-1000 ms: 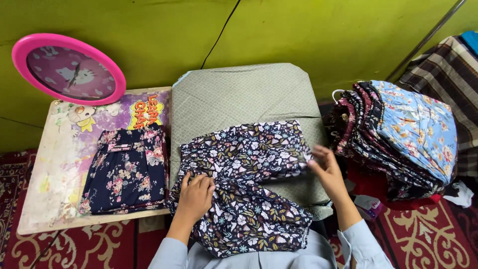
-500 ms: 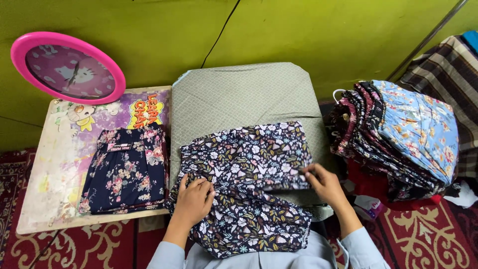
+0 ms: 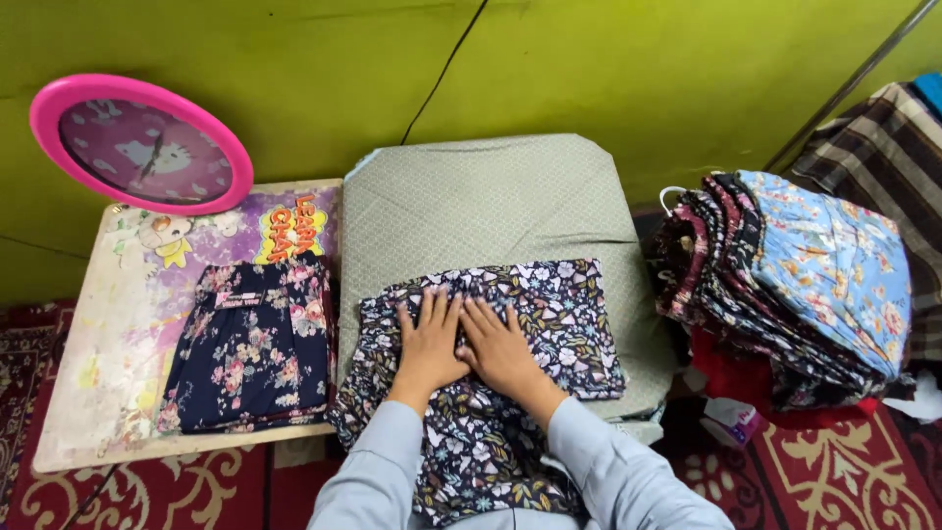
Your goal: Folding floral print garments on a cushioned surface in a stockroom setting.
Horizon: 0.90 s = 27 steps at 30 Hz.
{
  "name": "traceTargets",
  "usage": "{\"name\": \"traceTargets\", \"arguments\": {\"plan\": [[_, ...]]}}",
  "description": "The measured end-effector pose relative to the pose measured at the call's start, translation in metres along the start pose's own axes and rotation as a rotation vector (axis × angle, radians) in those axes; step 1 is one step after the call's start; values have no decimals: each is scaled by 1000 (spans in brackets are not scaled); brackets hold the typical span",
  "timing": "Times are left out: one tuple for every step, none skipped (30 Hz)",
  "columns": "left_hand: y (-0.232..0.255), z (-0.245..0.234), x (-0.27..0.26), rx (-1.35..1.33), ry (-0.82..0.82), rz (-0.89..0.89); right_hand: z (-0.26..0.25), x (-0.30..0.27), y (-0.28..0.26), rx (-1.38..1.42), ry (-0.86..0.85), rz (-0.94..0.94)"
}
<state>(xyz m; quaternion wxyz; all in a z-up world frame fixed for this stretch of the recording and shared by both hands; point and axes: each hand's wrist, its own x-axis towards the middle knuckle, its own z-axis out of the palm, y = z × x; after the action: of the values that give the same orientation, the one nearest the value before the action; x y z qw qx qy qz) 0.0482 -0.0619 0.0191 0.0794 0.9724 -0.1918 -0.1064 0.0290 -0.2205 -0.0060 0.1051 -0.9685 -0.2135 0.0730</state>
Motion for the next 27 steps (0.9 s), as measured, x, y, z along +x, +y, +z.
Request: {"name": "traceTargets", "arguments": {"plan": [[-3, -7, -1, 3, 2, -3, -1, 1, 9, 1, 3, -3], [-4, -10, -8, -22, 20, -23, 0, -4, 15, -26, 12, -3], [-6, -13, -15, -46, 39, -44, 3, -8, 21, -53, 22, -2], [-8, -18, -18, -47, 36, -45, -18, -15, 30, -51, 19, -2], [-9, -22, -22, -69, 70, -71, -39, -22, 40, 113, 37, 130], [-8, -25, -27, -94, 100, -95, -60, -32, 49, 276, 51, 267], [-6, -25, -29, -100, 92, -94, -47, -43, 74, 276, 43, 273], [-6, -27, -28, -117, 88, -96, -38, -49, 100, 148, 49, 386], [-6, -30, -26, -134, 84, -97, -28, -54, 126, 18, 56, 498], [-6, -28, -24, -139, 83, -98, -22, -52, 128, 15, 53, 498], [-6, -27, -22, -108, 78, -104, -15, -50, 130, -70, 51, 547], [-6, -26, -20, -73, 74, -112, -8, -47, 131, -151, 51, 593], [-5, -24, -20, -74, 73, -114, -11, -37, 109, -152, 49, 591], [-5, -23, -20, -74, 77, -113, -13, -25, 87, 6, 115, 398], [-6, -23, -20, -74, 81, -112, -16, -14, 64, 161, 179, 202], [-8, -17, -20, -68, 75, -116, -2, -4, 48, 171, 178, 201], [-10, -11, -20, -42, 79, -109, 11, 5, 33, 70, 177, 34], [-13, -6, -17, -15, 88, -101, 23, 18, 19, -34, 182, -134], [-13, -8, -19, -8, 88, -104, 17, 22, 20, -29, 187, -137], [-12, -11, -19, -41, 94, -93, 9, 28, 21, -58, 88, -106], [-12, -14, -20, -75, 101, -82, 2, 33, 22, -87, -10, -76], [-11, -15, -21, -76, 103, -85, -5, 32, 36, -89, -11, -79], [-11, -17, -22, -89, 94, -92, -12, 32, 50, -14, 0, 13], [-9, -19, -22, -104, 88, -97, -21, 31, 65, 57, 12, 105], [-10, -19, -19, -107, 92, -97, -20, 30, 90, 51, 13, 104], [-10, -18, -20, -107, 102, -98, -18, 25, 114, 49, 88, 211], [-10, -17, -20, -107, 112, -99, -16, 20, 137, 46, 163, 318]]}}
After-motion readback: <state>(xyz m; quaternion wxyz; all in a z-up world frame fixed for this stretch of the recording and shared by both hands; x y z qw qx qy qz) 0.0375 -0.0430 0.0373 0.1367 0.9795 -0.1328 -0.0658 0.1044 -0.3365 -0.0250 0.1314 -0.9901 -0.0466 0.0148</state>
